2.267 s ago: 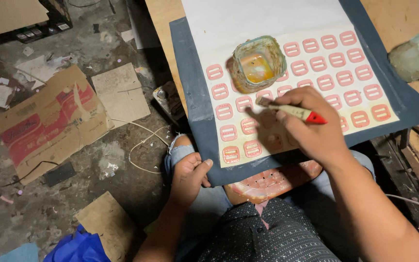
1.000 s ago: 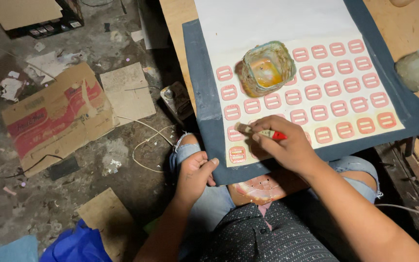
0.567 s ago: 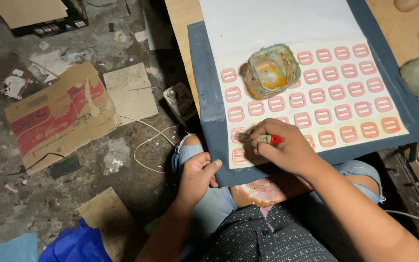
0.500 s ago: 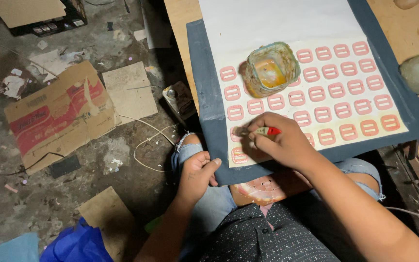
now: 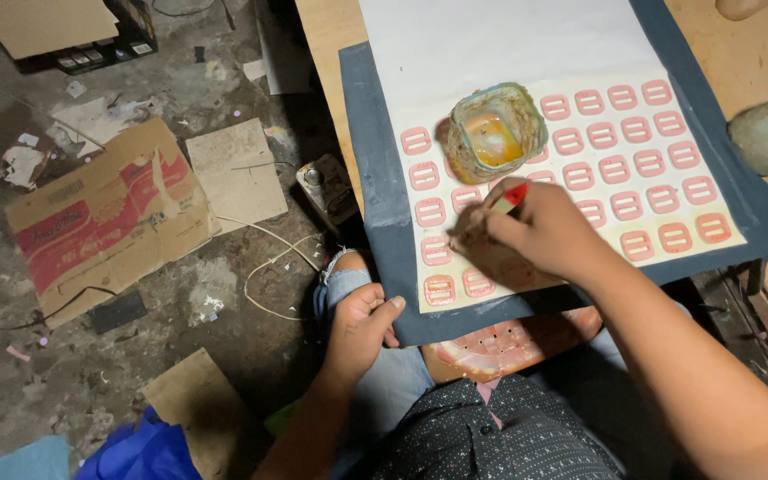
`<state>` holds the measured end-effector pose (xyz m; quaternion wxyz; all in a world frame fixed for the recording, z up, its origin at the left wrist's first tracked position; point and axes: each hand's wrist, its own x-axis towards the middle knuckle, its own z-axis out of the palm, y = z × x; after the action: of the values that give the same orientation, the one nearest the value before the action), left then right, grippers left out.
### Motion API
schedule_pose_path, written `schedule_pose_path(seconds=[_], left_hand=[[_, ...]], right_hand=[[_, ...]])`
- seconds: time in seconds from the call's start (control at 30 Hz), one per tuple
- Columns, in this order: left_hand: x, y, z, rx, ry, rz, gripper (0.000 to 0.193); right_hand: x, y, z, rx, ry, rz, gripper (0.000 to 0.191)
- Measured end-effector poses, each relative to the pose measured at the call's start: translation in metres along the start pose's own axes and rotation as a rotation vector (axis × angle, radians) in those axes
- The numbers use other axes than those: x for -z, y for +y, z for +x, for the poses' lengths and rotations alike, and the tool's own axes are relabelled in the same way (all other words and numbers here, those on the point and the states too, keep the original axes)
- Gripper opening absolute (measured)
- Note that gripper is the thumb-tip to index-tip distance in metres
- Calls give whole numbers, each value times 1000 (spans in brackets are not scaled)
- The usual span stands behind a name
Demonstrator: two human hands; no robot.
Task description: The person sits at a table and uses a small brush to apply yellow paint from a container onto a sheet of paper with pre-printed pink rectangular shapes. The person repeatedly dips the brush into the paint and fills in the shapes one by one.
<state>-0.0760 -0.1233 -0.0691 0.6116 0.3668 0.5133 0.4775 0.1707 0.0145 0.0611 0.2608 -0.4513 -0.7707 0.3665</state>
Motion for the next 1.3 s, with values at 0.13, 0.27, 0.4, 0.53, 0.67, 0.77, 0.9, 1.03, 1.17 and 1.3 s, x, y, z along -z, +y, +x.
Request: schedule_pose_path(seconds=[0.13,0.27,0.4,0.53,0.67,0.77,0.9,1.03,1.17,1.3], left_hand=[[1,0,0,31,2,32,13],[0,-2,2,12,6,-4,13],[0,-3,1,11,10,-14,14],[0,-1,1,27,11,-18,11],[0,1,2,32,25,31,14],[0,0,1,33,23,13,15],[0,-2,1,25,17,8,15],[1,-1,2,9,25,28,16],[0,-1,1,25,4,3,14],[1,-1,2,17,-6,-4,13]], right_hand=[[35,-3,19,-73,345,-10,17],[51,3,60,127,357,-307,22],[40,8,73,189,321,-516,24],[41,10,72,134,231,-535,16],[45,13,61,-21,305,-29,19],[42,8,44,79,441,278,19],[14,-8,13,-93,219,208,26],[-25,-19,5,25,92,-108,27],[-29,-15,6,28,69,-136,24],[-19,-8,10,-86,-6,-324,27]])
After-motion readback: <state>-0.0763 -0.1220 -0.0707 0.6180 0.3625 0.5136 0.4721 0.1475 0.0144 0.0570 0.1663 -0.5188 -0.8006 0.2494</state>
